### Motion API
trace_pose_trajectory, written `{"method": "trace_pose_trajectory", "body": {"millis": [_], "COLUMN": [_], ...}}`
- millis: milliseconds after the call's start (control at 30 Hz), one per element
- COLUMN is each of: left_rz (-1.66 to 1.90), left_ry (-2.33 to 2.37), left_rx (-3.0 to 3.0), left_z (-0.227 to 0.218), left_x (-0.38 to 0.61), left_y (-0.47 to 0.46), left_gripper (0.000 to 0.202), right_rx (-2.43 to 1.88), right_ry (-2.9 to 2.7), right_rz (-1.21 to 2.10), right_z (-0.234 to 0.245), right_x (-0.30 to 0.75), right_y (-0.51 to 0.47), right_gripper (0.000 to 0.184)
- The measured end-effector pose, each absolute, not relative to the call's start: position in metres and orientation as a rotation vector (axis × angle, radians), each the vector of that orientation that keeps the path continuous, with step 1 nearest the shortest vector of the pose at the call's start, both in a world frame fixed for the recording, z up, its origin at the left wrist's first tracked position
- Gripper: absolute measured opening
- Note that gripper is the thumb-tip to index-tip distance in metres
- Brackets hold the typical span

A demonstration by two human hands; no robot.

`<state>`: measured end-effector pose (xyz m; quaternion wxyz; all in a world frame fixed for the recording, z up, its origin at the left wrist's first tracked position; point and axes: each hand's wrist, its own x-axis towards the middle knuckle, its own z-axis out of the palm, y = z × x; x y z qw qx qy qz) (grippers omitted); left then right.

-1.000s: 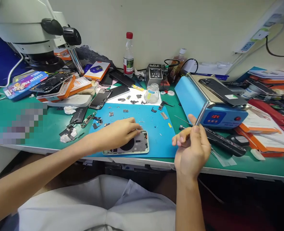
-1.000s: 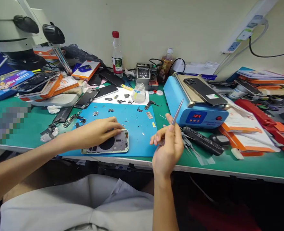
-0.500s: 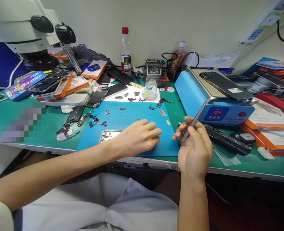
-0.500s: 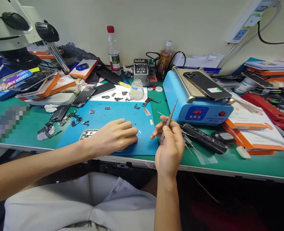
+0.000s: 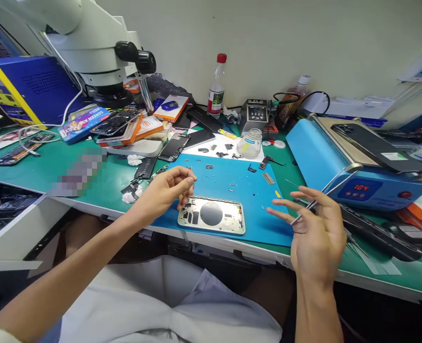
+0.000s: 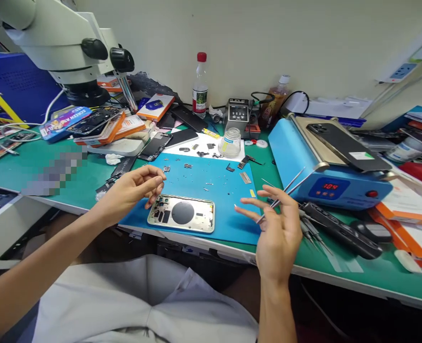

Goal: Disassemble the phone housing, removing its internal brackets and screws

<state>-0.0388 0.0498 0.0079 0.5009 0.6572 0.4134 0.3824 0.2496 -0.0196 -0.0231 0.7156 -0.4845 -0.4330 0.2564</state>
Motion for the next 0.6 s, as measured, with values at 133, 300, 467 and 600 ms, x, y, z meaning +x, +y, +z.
{"method": "trace_pose_trajectory", "body": {"millis": [133, 300, 467, 600], "left_rz": [0.952, 0.946, 0.940, 0.945], "left_ry": [0.950, 0.855, 0.814, 0.848], "left_rx": [1.360, 1.220, 1.166, 1.151], "left_z": [-0.007, -0.018, -0.018, -0.018], "left_x": [-0.055, -0.053, -0.059, -0.059], "left_y": [0.048, 0.048, 0.049, 0.048], "left_gripper": [0.044, 0.048, 0.043, 0.028], "right_rx": [-0.948, -0.918, -1.050, -1.046], "right_ry": [-1.142, -1.358, -1.313, -1.539], "right_rz": [0.609, 0.580, 0.621, 0.522], "right_z": [-0.010, 0.000, -0.010, -0.019], "right_x": [0.232, 0.194, 0.168, 0.166], "right_y": [-0.011, 0.009, 0.020, 0.018], "right_gripper": [0.060, 0.032, 0.038, 0.020]}}
